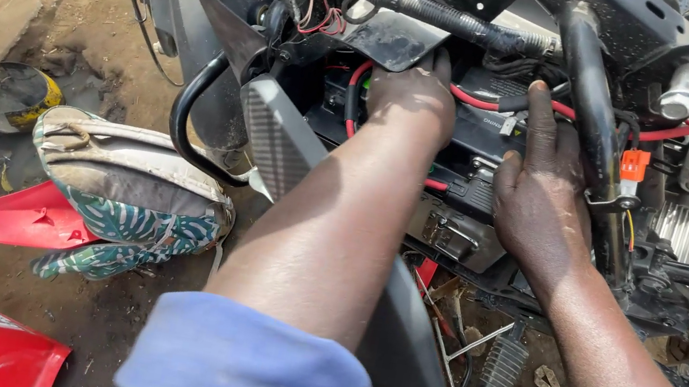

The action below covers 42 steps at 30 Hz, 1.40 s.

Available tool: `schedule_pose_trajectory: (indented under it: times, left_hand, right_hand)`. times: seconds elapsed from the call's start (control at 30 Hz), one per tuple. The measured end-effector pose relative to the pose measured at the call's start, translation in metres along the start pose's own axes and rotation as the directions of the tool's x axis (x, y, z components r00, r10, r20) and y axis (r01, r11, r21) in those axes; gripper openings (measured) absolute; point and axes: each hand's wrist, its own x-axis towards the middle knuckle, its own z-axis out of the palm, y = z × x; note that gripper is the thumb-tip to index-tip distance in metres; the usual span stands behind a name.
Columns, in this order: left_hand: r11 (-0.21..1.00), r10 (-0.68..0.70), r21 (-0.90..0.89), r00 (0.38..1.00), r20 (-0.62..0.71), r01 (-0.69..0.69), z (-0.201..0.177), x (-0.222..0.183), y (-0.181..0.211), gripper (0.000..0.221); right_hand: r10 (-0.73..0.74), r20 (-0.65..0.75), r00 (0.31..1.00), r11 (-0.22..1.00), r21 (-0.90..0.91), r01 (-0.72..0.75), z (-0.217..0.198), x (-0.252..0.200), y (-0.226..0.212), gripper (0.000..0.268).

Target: Connecting and securing battery terminals and power cables on a motorcycle

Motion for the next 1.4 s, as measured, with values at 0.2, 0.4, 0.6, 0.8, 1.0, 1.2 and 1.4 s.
schedule_pose_trajectory:
  times: [0.2, 0.4, 0.6, 0.8, 1.0, 1.2, 1.4]
  left_hand:
    - [1.0, -0.02, -0.001, 0.999, 0.044, 0.02, -0.005, -0.003, -0.002, 0.094]
    - [0.996, 0.055, -0.074, 0.998, -0.012, -0.056, -0.006, -0.01, -0.011, 0.089]
    - [0.998, 0.062, -0.03, 0.996, 0.06, -0.06, -0.013, -0.017, -0.011, 0.095]
    - [0.998, 0.053, -0.016, 0.996, 0.072, -0.052, -0.012, -0.01, -0.009, 0.101]
    - [0.997, 0.072, -0.003, 0.996, 0.056, -0.072, -0.01, -0.01, -0.011, 0.099]
    - [0.998, 0.062, -0.023, 0.995, 0.078, -0.061, -0.008, -0.004, -0.01, 0.1]
    - [0.997, 0.072, -0.023, 0.994, 0.082, -0.071, -0.008, -0.002, -0.012, 0.106]
  right_hand:
    - [-0.025, -0.018, 1.0, 0.999, -0.023, 0.025, 0.002, -0.001, -0.002, 0.069]
    - [0.07, 0.068, 0.995, 0.996, 0.057, -0.074, -0.008, 0.0, -0.009, 0.068]
    - [0.027, 0.011, 1.0, 1.0, 0.0, -0.027, 0.003, 0.0, 0.001, 0.071]
    - [0.046, 0.03, 0.998, 0.997, 0.067, -0.048, 0.002, -0.001, 0.002, 0.07]
    - [0.067, 0.013, 0.998, 0.98, 0.187, -0.068, -0.002, 0.001, -0.003, 0.066]
    - [0.099, 0.023, 0.995, 0.956, 0.274, -0.102, -0.006, 0.002, -0.006, 0.067]
    - [0.104, 0.004, 0.995, 0.907, 0.41, -0.097, -0.005, 0.0, -0.001, 0.064]
